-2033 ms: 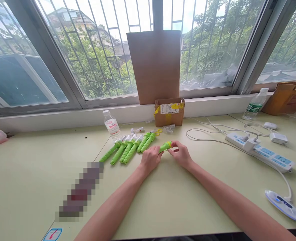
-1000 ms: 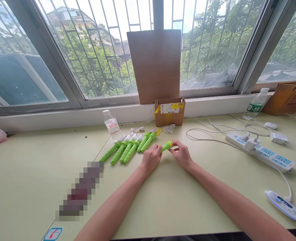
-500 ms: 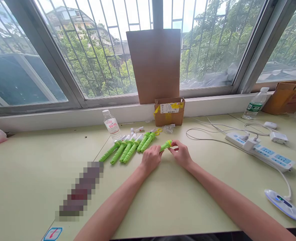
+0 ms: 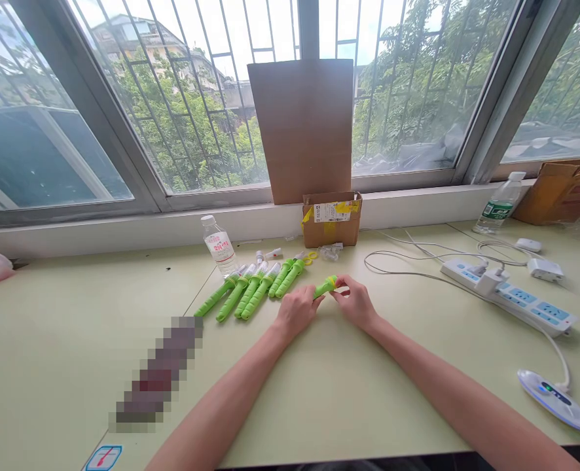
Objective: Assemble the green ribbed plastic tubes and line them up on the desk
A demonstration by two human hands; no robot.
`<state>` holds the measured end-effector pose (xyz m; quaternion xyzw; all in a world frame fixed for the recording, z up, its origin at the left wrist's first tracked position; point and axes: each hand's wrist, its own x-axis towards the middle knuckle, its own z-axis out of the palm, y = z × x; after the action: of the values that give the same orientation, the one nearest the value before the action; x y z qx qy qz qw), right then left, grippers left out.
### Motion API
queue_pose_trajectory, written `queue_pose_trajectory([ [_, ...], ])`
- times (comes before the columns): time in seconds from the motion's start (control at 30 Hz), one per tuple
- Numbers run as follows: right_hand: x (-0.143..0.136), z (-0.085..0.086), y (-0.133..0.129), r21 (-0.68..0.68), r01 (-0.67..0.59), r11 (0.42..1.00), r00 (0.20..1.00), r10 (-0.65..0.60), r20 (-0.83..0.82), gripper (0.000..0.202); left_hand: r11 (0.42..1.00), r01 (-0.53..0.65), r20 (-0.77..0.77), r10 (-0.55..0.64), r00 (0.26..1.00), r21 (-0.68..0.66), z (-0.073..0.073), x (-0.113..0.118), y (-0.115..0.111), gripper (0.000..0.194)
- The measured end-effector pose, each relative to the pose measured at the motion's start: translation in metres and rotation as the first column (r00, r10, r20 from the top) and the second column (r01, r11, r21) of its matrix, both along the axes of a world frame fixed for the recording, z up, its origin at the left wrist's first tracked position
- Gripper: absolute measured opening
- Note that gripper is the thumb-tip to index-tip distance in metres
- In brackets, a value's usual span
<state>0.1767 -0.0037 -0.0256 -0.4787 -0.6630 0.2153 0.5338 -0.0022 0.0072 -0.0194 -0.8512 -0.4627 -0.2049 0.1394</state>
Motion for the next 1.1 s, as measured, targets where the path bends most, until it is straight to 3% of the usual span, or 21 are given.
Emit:
queue_pose_trajectory([
  [0.23,-0.0006,0.0014,-0.0005,-0.038,-0.008,0.999,1.000,0.008,-0.003,0.011,1.000,0.004,0.009,-0.004,1.000,0.023,0.0021,-0.0008,-0.0007,0.013],
  [0.4,0.0002,0.0005,0.0007,-0.053,0.004,0.999,1.000,-0.004,-0.003,0.012,0.989,0.028,0.024,-0.032,0.999,0.147,0.0009,0.0010,-0.0005,0.019],
  [0.57,0.0012,-0.0004,0.0008,-0.074,-0.019,0.997,1.000,0.019,0.001,0.014,0.986,0.038,0.035,-0.044,0.998,0.162,0.0010,0.0006,-0.0007,0.018],
  [1.1,0.0007,0.0010,0.0010,-0.055,-0.015,0.998,1.000,0.015,-0.006,0.014,0.999,-0.036,-0.018,0.036,0.999,0.025,-0.0021,0.0013,0.0018,0.032],
])
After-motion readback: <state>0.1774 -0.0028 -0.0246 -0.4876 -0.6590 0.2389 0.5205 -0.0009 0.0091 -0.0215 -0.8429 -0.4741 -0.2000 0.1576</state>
